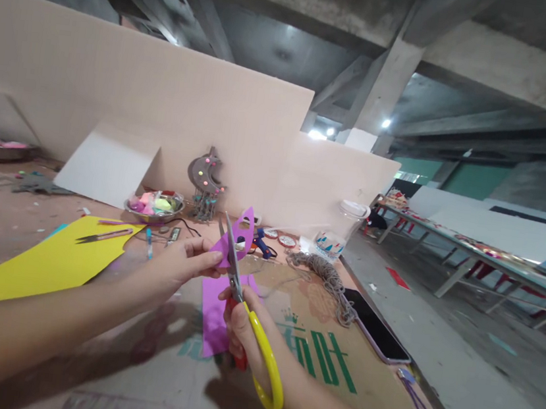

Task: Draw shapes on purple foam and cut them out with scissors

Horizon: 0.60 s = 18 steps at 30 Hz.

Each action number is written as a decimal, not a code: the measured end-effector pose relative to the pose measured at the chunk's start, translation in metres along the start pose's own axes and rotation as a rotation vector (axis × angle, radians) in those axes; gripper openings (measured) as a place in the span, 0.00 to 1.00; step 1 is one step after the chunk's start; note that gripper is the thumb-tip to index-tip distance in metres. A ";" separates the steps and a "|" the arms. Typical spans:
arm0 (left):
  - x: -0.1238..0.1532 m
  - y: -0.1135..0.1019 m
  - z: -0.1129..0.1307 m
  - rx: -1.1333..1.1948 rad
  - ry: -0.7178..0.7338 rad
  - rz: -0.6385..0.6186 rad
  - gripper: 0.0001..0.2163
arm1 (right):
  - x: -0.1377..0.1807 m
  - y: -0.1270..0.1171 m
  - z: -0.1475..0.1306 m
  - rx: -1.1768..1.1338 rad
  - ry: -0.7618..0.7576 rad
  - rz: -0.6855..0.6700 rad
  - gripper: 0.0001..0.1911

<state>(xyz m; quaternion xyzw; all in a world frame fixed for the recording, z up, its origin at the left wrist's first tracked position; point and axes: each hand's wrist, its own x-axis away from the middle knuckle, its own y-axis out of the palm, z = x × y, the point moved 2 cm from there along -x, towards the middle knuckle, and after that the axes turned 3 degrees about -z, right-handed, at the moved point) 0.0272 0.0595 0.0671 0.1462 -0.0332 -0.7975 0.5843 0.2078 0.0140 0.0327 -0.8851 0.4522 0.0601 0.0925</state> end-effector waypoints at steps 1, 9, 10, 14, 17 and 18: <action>0.002 0.001 0.003 -0.037 0.003 0.003 0.13 | 0.000 0.000 0.000 0.003 -0.022 -0.011 0.31; 0.009 0.006 0.019 -0.233 0.035 -0.001 0.11 | 0.003 0.005 -0.011 0.040 -0.038 -0.024 0.31; 0.009 0.006 0.018 -0.234 0.045 -0.011 0.11 | 0.003 0.005 -0.012 0.036 -0.038 -0.023 0.31; 0.010 0.008 0.018 -0.203 0.043 -0.034 0.11 | 0.003 0.004 -0.012 0.069 -0.060 0.001 0.30; 0.011 0.008 0.021 -0.191 0.020 -0.040 0.10 | 0.003 0.002 -0.010 0.106 -0.064 0.011 0.31; 0.011 0.008 0.022 -0.195 0.012 -0.039 0.10 | 0.003 0.001 -0.009 0.115 -0.061 0.013 0.31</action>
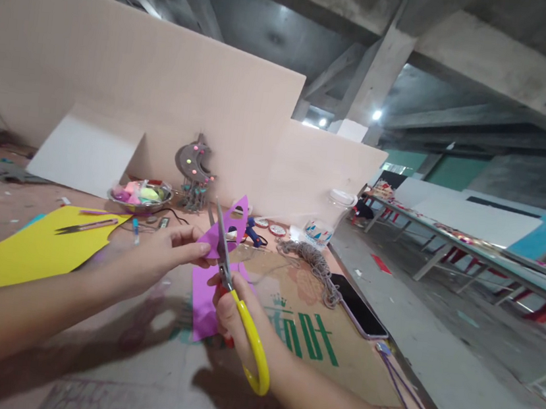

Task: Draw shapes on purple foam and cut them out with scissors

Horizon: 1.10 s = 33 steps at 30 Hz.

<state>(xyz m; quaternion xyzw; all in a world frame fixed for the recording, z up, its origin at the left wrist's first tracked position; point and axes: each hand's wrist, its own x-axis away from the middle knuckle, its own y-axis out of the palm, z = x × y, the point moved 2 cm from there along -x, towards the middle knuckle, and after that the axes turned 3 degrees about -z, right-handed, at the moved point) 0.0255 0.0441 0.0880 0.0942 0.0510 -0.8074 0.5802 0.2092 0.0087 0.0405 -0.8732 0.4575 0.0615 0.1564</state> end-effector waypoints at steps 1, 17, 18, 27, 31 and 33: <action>0.000 -0.001 0.001 -0.003 -0.007 0.001 0.09 | 0.000 -0.001 0.001 0.008 0.005 -0.001 0.31; -0.007 -0.012 0.015 -0.133 0.035 -0.147 0.10 | 0.003 -0.005 0.003 0.070 0.032 -0.014 0.30; -0.007 -0.013 0.015 -0.145 0.038 -0.146 0.09 | 0.003 -0.005 0.003 0.072 0.036 -0.012 0.29; -0.009 -0.018 0.012 -0.127 0.051 -0.152 0.08 | 0.002 -0.006 0.003 0.067 0.093 0.013 0.31; -0.010 -0.021 0.012 -0.142 0.054 -0.144 0.08 | 0.003 -0.006 0.004 0.063 0.099 0.009 0.31; -0.011 -0.022 0.012 -0.161 0.062 -0.150 0.08 | 0.003 -0.005 0.005 0.040 0.113 0.010 0.31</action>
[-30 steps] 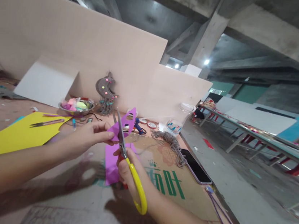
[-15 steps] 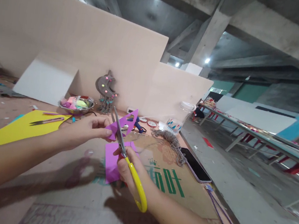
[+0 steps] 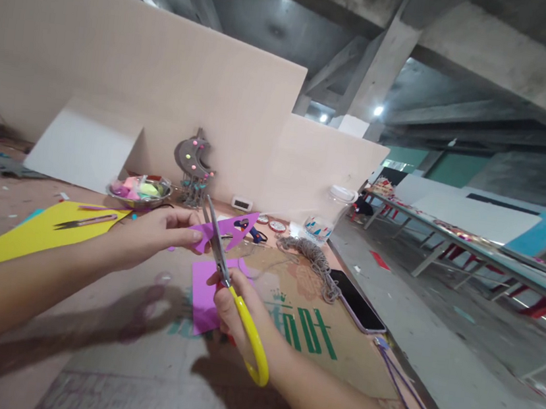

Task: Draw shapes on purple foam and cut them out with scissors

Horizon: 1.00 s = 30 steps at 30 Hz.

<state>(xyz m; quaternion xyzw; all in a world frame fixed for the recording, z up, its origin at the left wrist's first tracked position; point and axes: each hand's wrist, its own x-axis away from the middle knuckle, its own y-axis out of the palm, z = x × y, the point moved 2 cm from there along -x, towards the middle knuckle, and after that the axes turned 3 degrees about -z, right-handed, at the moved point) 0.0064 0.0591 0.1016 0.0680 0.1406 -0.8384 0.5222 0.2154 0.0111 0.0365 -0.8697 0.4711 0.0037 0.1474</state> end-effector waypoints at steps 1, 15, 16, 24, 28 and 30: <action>0.000 0.000 0.000 -0.006 0.003 -0.004 0.07 | 0.000 0.001 0.000 -0.016 0.008 0.000 0.31; -0.001 -0.003 0.002 0.007 0.007 0.017 0.06 | -0.001 0.004 0.004 -0.114 0.023 -0.011 0.31; -0.001 -0.004 0.002 0.010 0.003 0.016 0.06 | -0.001 0.004 0.004 -0.119 0.018 -0.012 0.30; -0.001 -0.007 0.002 -0.093 0.001 -0.014 0.06 | -0.001 0.003 0.007 -0.133 0.027 -0.015 0.30; -0.002 -0.012 -0.002 -0.148 0.002 0.013 0.08 | -0.001 0.001 0.009 -0.099 0.028 -0.009 0.31; -0.003 -0.014 -0.004 -0.156 0.000 0.026 0.08 | -0.002 0.000 0.008 -0.078 0.036 -0.002 0.32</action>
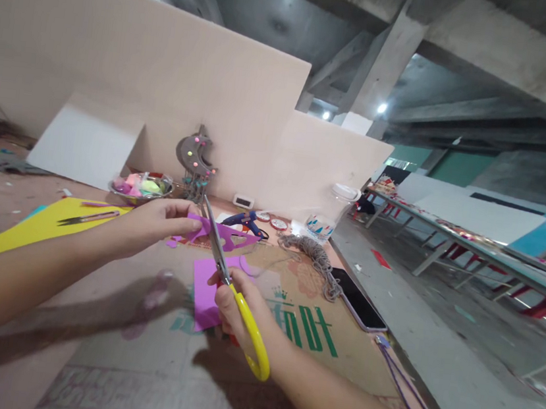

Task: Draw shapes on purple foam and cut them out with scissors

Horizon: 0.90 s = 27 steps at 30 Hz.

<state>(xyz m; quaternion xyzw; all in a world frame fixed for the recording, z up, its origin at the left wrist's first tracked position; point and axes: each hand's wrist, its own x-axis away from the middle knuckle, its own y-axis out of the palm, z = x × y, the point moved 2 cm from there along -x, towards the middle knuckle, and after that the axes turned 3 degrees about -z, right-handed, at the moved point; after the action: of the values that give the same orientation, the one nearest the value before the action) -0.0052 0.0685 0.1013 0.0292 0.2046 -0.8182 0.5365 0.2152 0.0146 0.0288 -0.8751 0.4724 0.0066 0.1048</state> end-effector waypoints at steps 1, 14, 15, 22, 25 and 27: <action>0.000 -0.001 -0.001 0.003 -0.003 0.005 0.08 | 0.000 0.000 0.000 0.004 0.003 0.001 0.32; 0.001 0.013 0.005 0.124 -0.038 -0.037 0.09 | -0.002 0.003 0.004 -0.119 -0.023 0.010 0.29; 0.002 0.013 0.005 0.125 -0.029 -0.025 0.09 | -0.002 0.003 0.005 -0.124 -0.013 0.012 0.30; 0.004 0.013 0.008 0.171 0.001 0.033 0.08 | 0.000 0.003 -0.001 -0.002 -0.041 0.042 0.30; 0.005 0.016 0.011 0.164 0.029 -0.001 0.06 | 0.000 0.003 -0.006 0.090 -0.106 0.015 0.32; 0.005 0.018 0.012 0.152 0.056 -0.026 0.05 | 0.000 0.003 -0.009 0.125 -0.145 0.013 0.33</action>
<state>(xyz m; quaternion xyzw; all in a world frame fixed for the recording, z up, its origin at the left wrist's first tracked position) 0.0103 0.0537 0.1050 0.0901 0.1569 -0.8372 0.5160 0.2116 0.0108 0.0371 -0.8610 0.4687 0.0410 0.1932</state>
